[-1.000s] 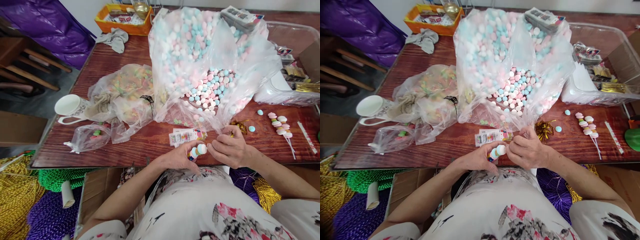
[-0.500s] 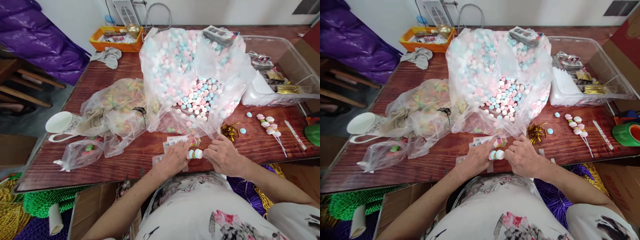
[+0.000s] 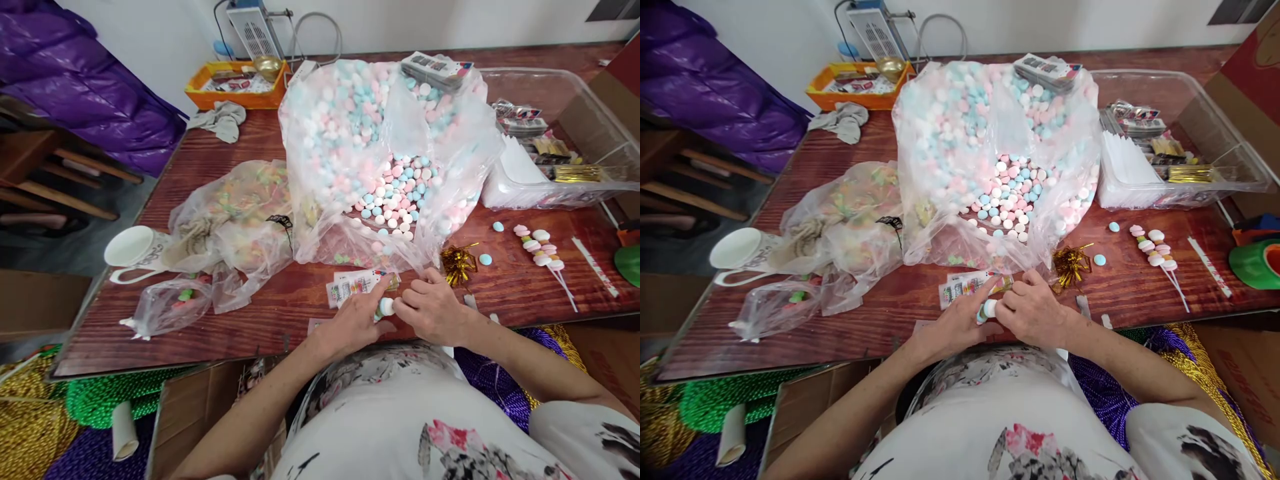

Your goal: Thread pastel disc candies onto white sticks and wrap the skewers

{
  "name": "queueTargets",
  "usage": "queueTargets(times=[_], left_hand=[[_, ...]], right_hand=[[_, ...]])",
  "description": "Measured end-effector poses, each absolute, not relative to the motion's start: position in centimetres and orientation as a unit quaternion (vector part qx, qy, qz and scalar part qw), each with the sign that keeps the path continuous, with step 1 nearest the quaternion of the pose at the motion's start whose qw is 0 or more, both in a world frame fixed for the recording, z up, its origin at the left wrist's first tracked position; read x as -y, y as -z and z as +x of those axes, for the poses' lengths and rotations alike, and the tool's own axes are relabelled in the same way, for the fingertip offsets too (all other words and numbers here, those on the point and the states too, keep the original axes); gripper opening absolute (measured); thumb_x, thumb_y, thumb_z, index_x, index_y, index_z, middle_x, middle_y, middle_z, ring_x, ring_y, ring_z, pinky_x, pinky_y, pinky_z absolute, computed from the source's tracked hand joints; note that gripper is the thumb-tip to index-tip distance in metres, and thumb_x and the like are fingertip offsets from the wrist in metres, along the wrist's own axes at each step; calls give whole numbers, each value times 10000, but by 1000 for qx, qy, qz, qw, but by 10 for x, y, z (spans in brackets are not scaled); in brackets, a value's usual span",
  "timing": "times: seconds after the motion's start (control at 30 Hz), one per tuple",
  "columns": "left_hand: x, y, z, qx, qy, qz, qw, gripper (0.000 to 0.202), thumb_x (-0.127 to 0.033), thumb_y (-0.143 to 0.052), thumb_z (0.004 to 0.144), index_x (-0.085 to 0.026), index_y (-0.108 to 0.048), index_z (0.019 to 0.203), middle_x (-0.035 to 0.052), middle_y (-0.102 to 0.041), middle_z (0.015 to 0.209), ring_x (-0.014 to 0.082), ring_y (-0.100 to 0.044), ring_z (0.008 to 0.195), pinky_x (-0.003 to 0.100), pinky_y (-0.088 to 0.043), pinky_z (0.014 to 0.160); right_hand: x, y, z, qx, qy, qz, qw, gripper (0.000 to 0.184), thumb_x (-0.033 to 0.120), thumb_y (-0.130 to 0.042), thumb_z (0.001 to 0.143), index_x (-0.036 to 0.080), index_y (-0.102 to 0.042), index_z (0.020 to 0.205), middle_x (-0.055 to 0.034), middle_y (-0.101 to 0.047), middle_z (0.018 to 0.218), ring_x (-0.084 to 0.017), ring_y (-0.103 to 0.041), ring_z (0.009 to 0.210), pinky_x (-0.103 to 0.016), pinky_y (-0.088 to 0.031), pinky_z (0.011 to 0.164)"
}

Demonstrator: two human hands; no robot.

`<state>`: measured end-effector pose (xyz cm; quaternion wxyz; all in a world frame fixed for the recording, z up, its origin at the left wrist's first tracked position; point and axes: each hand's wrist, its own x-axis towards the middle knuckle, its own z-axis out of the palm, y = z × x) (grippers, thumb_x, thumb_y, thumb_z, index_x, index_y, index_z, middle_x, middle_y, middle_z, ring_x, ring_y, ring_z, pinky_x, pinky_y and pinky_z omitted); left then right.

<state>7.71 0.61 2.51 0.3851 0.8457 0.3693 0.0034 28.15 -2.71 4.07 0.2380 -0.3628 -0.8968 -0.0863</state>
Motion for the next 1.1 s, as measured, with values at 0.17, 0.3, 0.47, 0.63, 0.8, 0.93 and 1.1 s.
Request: queueTargets(times=[0.17, 0.3, 0.47, 0.63, 0.8, 0.93, 1.1], left_hand=[[-21, -46, 56, -346, -15, 875, 338, 1157, -497, -794, 647, -220, -88, 1521, 160, -520, 1356, 314, -505, 1231, 434, -418, 998], [-29, -49, 44, -380, 21, 895, 232, 658, -395, -651, 800, -219, -396, 1380, 123, -587, 1271, 290, -551, 1154, 416, -422, 958], [-25, -36, 51, -389, 25, 868, 309, 107, -263, -561, 814, -177, -591, 870, 22, -624, 794, 177, -570, 730, 271, -415, 676], [-18, -33, 64, -326, 5, 779, 535, 142, -277, -606, 773, -162, -524, 763, -59, -485, 651, 96, -427, 610, 207, -338, 567], [-14, -28, 70, -368, 8, 832, 415, 151, -301, -612, 780, -162, -552, 773, -28, -550, 671, 131, -494, 623, 237, -333, 567], [-15, -21, 66, -395, -15, 902, 175, 96, -220, -518, 828, -162, -584, 866, 70, -637, 830, 221, -587, 786, 301, -393, 654], [-14, -16, 60, -410, -10, 903, 125, 63, -223, -537, 823, -177, -580, 832, 68, -650, 808, 227, -617, 779, 308, -398, 643]], right_hand=[[24, -46, 299, 890, 83, -373, 247, 161, 86, -489, 834, 172, -623, 810, 11, -525, 621, -139, -390, 650, -349, -288, 731], [27, -44, 302, 875, 78, -390, 275, 186, 88, -500, 829, 189, -634, 908, 26, -526, 610, -131, -410, 637, -345, -298, 724], [29, -43, 297, 861, 101, -378, 324, 231, 102, -535, 836, 215, -620, 1019, 28, -582, 644, -135, -485, 683, -346, -290, 713], [26, -37, 295, 888, 82, -331, 310, 165, 135, -528, 852, 218, -612, 967, 23, -609, 677, -126, -455, 648, -332, -282, 682], [22, -45, 291, 920, -30, -322, 220, 141, 104, -468, 810, 180, -587, 794, 17, -568, 614, -122, -409, 571, -320, -224, 613], [20, -66, 293, 903, -106, -382, 163, 149, 112, -492, 852, 177, -571, 743, 23, -606, 619, -102, -407, 539, -309, -193, 595], [24, -65, 290, 897, -60, -420, 126, 130, 101, -519, 843, 171, -567, 744, 15, -620, 607, -106, -402, 523, -315, -176, 597]])
